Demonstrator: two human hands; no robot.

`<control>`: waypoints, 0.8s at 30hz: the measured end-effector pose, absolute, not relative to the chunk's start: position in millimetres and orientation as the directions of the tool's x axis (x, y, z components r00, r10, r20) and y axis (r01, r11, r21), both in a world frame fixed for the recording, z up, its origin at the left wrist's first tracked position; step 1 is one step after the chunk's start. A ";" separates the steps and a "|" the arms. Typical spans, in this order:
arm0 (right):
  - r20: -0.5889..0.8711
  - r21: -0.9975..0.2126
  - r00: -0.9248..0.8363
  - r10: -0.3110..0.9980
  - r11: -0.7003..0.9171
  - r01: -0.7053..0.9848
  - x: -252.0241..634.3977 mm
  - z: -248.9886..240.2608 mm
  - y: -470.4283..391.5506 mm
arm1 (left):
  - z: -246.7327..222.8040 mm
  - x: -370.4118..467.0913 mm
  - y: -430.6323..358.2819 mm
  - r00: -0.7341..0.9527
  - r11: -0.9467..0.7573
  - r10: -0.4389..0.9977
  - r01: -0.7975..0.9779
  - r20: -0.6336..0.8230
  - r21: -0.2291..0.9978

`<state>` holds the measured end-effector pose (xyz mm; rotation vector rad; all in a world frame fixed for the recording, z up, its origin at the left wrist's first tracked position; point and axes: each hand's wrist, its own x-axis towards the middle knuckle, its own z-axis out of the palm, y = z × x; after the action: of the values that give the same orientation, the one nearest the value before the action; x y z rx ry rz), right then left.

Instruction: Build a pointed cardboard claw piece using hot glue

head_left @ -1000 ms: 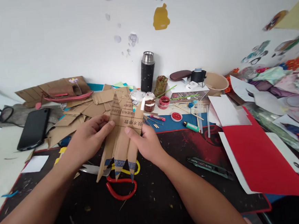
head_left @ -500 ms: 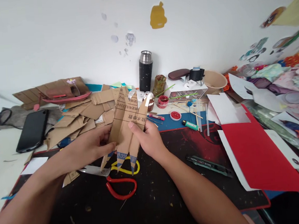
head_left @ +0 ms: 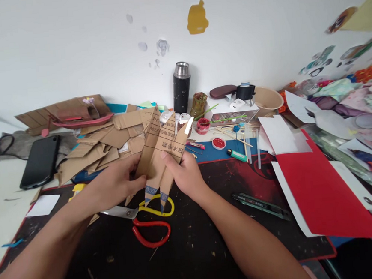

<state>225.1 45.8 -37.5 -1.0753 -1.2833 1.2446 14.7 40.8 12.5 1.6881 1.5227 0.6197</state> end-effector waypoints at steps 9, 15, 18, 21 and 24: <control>0.020 -0.994 -0.109 0.994 0.008 -0.111 227.2 -37.3 48.3 | 12.3 7.7 42.8 0.420 0.033 0.866 0.494 -0.272 0.869; 0.045 -0.993 -0.103 0.994 0.033 -0.109 225.6 -38.4 47.3 | 8.7 5.0 41.4 0.394 -0.042 0.892 0.562 -0.223 0.826; 0.041 -0.995 -0.082 0.996 0.034 -0.090 225.4 -40.7 47.4 | 9.0 11.4 40.6 0.339 -0.093 0.925 0.644 -0.174 0.759; 0.020 -0.995 -0.060 0.998 0.014 -0.094 225.7 -41.4 48.6 | 9.0 20.4 39.6 0.319 -0.099 0.933 0.672 -0.166 0.734; 0.036 -0.995 -0.044 0.998 0.032 -0.096 224.2 -40.9 48.8 | 7.0 28.0 39.5 0.275 -0.073 0.951 0.642 -0.141 0.763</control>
<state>224.2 48.8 -40.9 -1.0926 -1.1873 1.2606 28.0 39.5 7.0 1.7977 1.4473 0.5217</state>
